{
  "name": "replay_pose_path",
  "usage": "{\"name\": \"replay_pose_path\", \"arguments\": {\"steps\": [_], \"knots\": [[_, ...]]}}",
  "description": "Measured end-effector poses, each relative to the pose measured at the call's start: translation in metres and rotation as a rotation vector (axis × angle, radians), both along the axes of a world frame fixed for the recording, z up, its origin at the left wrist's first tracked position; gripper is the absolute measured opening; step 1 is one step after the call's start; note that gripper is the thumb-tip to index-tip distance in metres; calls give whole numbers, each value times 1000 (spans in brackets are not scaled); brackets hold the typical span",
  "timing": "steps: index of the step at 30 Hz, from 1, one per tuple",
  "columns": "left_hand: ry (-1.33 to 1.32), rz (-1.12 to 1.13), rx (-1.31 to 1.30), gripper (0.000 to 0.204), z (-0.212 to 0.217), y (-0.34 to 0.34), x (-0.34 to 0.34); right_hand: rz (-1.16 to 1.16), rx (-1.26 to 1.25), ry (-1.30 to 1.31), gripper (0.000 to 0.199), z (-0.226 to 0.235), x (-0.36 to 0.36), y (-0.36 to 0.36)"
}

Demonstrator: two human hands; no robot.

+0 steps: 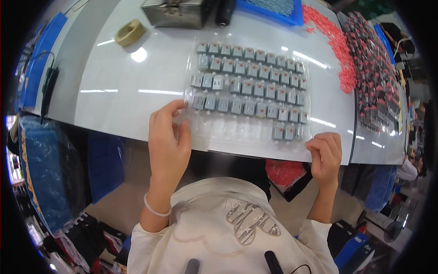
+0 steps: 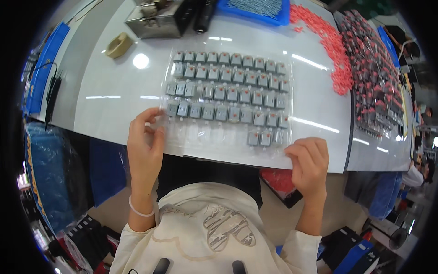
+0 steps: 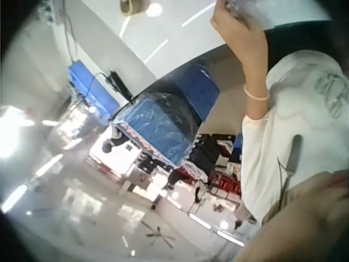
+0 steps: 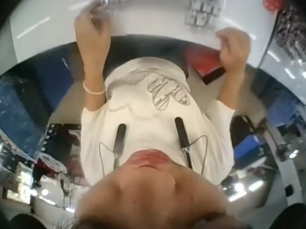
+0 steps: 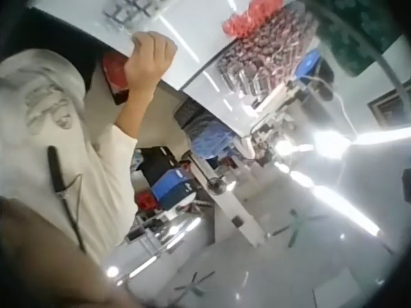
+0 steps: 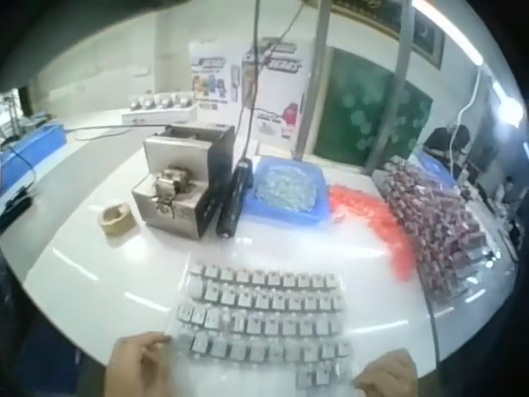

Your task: Assembling toy components by manually attaching pink rubber bands to grey plastic parts and organizing them into trays.

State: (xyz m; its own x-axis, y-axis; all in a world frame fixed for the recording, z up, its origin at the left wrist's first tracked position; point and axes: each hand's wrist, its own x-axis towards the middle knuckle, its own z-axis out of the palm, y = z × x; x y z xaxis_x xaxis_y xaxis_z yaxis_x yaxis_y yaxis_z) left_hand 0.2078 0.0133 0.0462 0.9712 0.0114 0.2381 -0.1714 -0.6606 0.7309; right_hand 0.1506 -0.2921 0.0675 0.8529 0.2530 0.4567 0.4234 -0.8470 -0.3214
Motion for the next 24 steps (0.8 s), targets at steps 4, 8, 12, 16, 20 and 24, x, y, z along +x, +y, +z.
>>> {"name": "replay_pose_path", "arguments": {"steps": [4,8,12,16,20,24], "knots": [[-57,-40,80,39,-2,-21,9,-123,16,56,17,-4,-2,-21],[-140,-13,300,44,16,-27,-2,-141,251,247,20,7,-12,-33],[-186,-539,129,48,34,-71,-1,-216,240,203,17,13,3,-60],[-233,-588,327,49,14,-123,-10,-291,241,158,11,13,36,-94],[-284,-531,422,50,-1,-130,-16,-381,191,138,8,10,62,-118],[-269,-527,394,43,2,-138,-15,-406,149,88,9,2,88,-129]]}}
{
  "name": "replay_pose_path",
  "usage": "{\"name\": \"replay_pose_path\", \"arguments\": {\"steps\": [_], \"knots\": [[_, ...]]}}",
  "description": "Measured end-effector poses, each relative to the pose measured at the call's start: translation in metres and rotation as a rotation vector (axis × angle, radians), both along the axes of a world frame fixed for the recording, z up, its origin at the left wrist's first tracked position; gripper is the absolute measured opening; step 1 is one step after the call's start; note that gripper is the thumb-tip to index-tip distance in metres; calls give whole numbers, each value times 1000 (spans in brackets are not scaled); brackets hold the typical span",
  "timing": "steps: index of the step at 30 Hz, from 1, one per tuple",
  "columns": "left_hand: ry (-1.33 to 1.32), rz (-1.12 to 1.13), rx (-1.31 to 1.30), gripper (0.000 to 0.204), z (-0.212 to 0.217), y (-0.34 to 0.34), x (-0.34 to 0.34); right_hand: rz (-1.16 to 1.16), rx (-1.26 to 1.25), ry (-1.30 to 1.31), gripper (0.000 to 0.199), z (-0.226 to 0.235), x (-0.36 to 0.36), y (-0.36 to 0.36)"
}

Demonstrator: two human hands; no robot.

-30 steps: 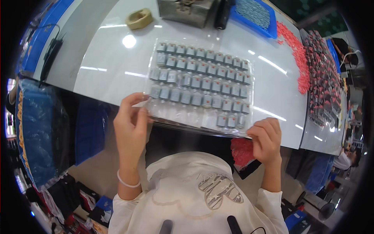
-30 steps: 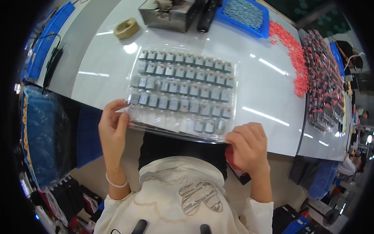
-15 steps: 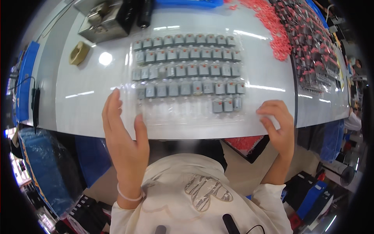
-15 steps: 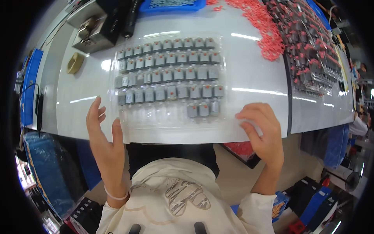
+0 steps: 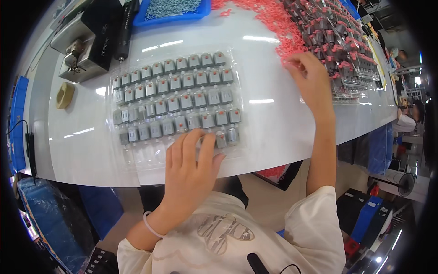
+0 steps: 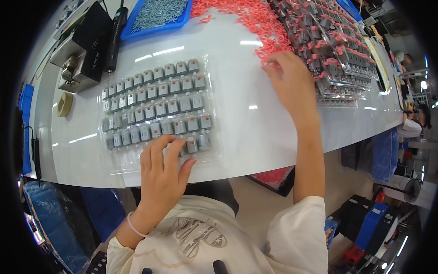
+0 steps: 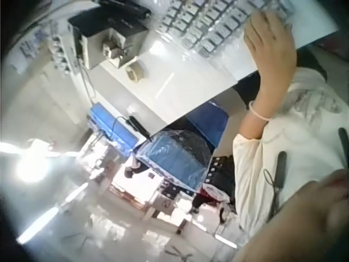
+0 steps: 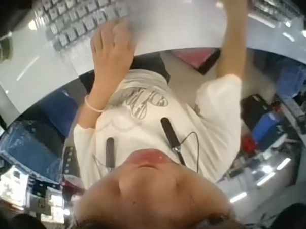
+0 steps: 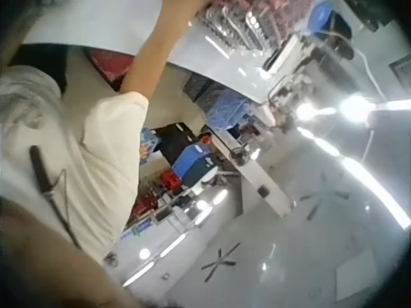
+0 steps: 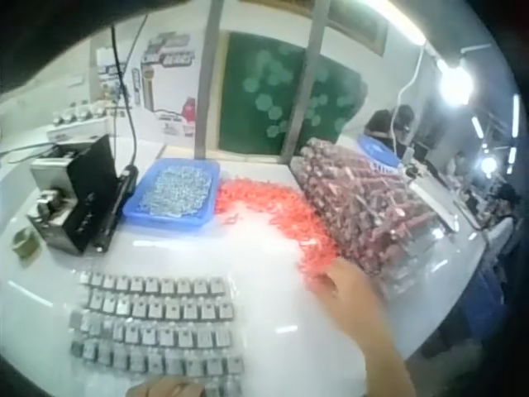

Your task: Assembling toy components by manually attaching pink rubber bands to grey plastic parts and organizing them into trays.

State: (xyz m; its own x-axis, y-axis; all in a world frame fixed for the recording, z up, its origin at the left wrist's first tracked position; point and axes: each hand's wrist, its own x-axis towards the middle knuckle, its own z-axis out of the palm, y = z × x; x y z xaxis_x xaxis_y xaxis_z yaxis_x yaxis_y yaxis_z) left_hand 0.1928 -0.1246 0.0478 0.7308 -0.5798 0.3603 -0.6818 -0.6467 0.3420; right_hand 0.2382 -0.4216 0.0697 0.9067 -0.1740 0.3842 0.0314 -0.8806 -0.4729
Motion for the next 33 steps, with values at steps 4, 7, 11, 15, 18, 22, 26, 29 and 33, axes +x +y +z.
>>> {"name": "replay_pose_path", "arguments": {"steps": [4,7,11,15,18,22,26,29,33], "knots": [[49,-10,-79,41,1,3,5,-58,-296,6,14,-6,15,5],[78,-33,-201,39,0,7,5,-28,-356,14,15,-4,19,0],[34,-200,-363,29,-13,17,-1,12,-434,-62,10,-9,20,-2],[309,-168,-493,25,3,33,-7,21,-300,-115,12,0,12,2],[882,-76,-917,24,19,42,-16,56,-171,-1,14,8,1,8],[1093,-72,-1071,33,18,64,-20,82,-160,45,17,-7,1,4],[1426,93,-1255,35,28,73,-22,22,-28,98,21,-5,6,11],[1121,-34,-1184,37,6,82,-32,-62,-13,100,22,-11,10,3],[1134,-23,-1192,42,4,97,-38,-53,23,108,22,-7,12,4]]}}
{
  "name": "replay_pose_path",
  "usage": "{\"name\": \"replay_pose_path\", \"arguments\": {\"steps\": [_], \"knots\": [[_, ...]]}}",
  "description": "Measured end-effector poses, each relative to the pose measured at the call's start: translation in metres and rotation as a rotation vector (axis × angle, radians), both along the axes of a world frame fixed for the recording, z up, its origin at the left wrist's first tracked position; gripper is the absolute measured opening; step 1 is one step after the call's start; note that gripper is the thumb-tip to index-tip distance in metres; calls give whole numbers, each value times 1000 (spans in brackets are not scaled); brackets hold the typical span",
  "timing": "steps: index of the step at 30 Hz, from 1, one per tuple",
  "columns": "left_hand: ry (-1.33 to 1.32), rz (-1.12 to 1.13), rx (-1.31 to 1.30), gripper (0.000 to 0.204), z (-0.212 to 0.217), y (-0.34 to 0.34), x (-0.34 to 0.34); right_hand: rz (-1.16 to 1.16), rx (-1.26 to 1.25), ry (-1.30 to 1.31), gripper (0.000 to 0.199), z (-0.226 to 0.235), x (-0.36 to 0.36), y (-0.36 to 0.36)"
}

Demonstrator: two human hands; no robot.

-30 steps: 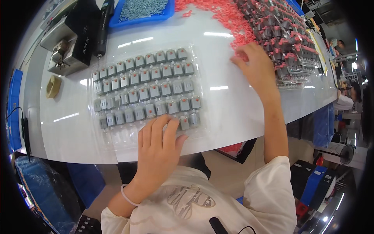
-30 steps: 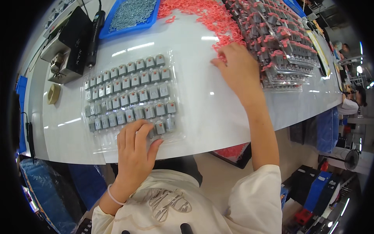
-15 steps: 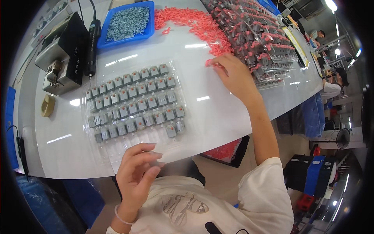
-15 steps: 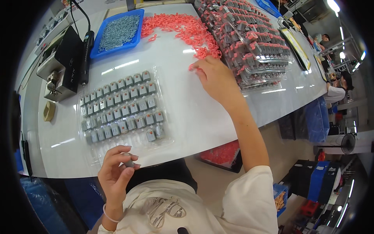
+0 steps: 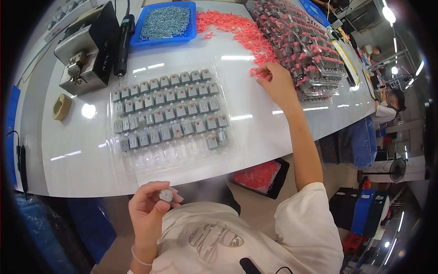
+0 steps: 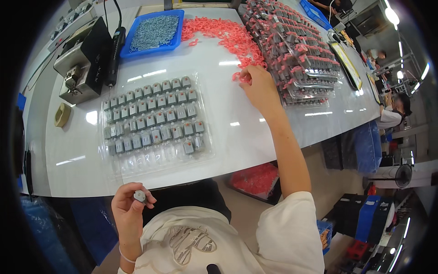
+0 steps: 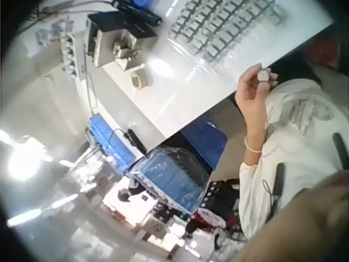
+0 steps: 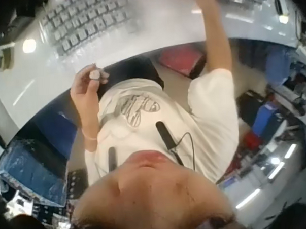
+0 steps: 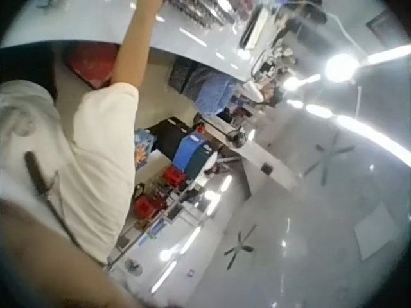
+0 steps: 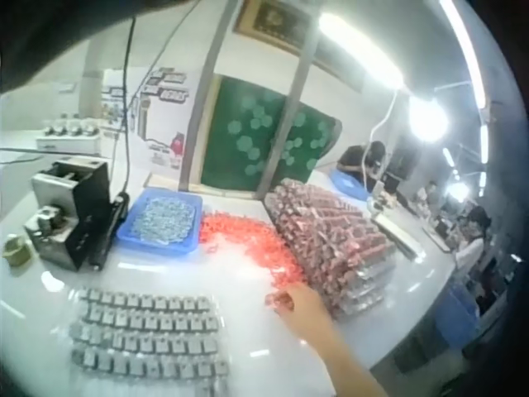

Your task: Assembling toy components by manually attaching pink rubber bands to grey plastic parts and organizing them into trays.

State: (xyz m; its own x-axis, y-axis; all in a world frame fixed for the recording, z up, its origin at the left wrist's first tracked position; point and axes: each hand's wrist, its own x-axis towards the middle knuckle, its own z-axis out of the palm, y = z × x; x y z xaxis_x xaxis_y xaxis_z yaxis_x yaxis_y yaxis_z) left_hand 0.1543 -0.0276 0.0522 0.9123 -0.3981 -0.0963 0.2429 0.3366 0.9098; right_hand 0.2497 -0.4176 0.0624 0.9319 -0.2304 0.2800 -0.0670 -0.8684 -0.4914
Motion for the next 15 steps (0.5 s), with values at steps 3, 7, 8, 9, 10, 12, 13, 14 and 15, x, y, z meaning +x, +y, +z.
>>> {"name": "replay_pose_path", "arguments": {"steps": [3,7,8,9,10,12,13,14,15], "knots": [[88,64,61,50,9,-2,1,28,38,-36,21,-4,3,0],[108,75,45,50,6,4,4,9,47,-34,24,1,-3,7],[106,76,31,49,4,8,4,8,101,-7,24,3,-5,7],[114,81,34,49,3,11,3,12,103,1,24,4,-7,5],[103,75,20,49,3,13,3,26,185,-33,24,5,-10,3],[98,67,7,49,0,19,3,75,385,-56,22,8,-15,2],[100,60,8,48,-2,23,1,72,386,-47,22,9,-19,7],[103,53,8,48,-4,26,0,58,476,-60,22,10,-23,13],[112,51,9,48,-6,30,0,42,566,-73,21,10,-27,17]]}}
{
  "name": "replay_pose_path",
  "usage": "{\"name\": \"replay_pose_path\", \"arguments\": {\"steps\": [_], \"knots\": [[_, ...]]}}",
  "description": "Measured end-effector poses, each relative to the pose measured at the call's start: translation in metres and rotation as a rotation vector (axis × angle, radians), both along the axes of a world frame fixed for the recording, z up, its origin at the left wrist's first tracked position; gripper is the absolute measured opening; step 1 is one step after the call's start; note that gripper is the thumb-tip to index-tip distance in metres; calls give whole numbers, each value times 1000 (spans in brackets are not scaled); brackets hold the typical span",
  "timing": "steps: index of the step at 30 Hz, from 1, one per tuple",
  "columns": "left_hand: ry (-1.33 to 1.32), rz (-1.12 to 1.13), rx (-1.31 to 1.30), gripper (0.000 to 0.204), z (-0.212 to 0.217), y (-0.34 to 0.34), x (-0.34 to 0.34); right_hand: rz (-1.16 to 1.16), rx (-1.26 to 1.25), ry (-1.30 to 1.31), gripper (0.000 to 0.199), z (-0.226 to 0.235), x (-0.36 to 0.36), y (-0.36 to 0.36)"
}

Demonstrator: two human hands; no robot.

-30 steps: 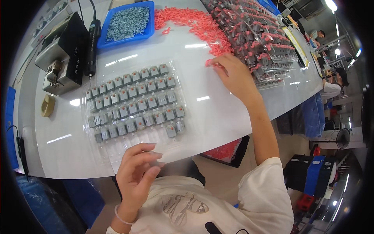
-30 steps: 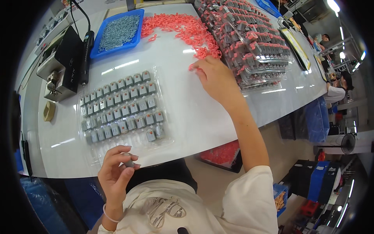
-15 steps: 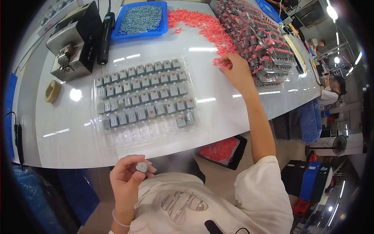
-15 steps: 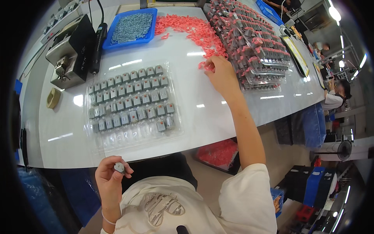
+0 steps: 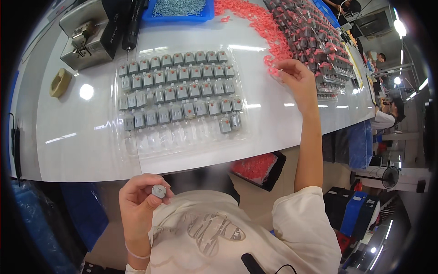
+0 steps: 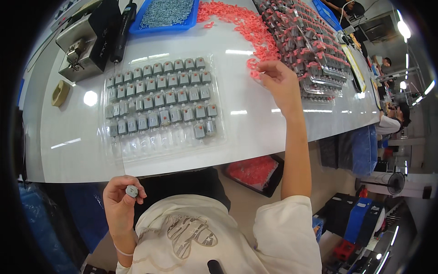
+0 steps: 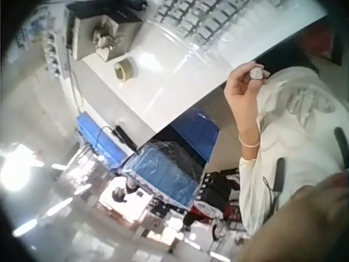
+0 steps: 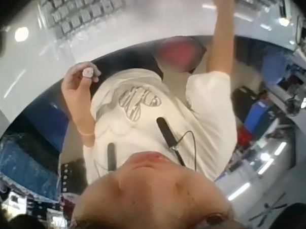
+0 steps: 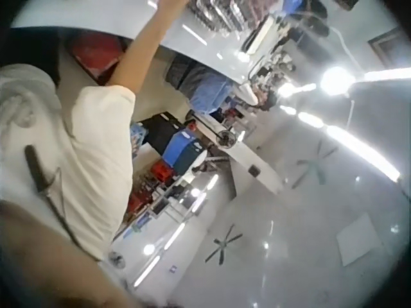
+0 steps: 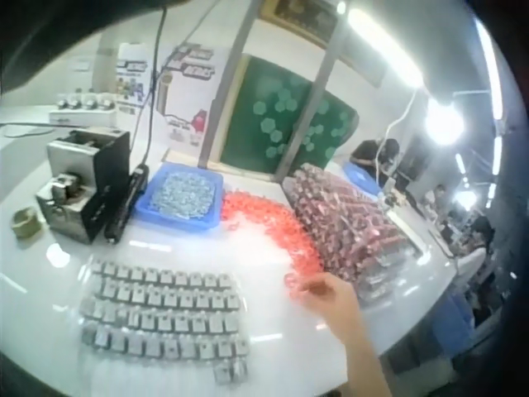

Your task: Assembling toy components by manually attaching pink rubber bands to grey plastic parts and organizing them into trays.

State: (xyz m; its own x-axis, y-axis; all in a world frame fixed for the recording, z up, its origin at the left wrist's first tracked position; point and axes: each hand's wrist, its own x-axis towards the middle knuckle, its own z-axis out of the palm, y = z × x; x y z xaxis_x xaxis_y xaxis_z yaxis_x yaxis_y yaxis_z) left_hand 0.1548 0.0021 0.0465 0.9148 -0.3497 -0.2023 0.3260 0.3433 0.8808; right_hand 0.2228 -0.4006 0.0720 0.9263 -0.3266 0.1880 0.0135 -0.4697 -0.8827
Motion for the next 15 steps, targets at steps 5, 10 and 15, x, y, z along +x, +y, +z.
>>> {"name": "replay_pose_path", "arguments": {"steps": [5,10,15], "knots": [[76,-36,-73,44,-2,5,2,-16,-13,89,19,-8,-14,2],[62,-23,-42,42,-7,5,4,-70,-250,126,16,-7,-14,13],[41,-21,-14,37,-5,5,4,-4,-624,96,13,-7,-9,17]]}}
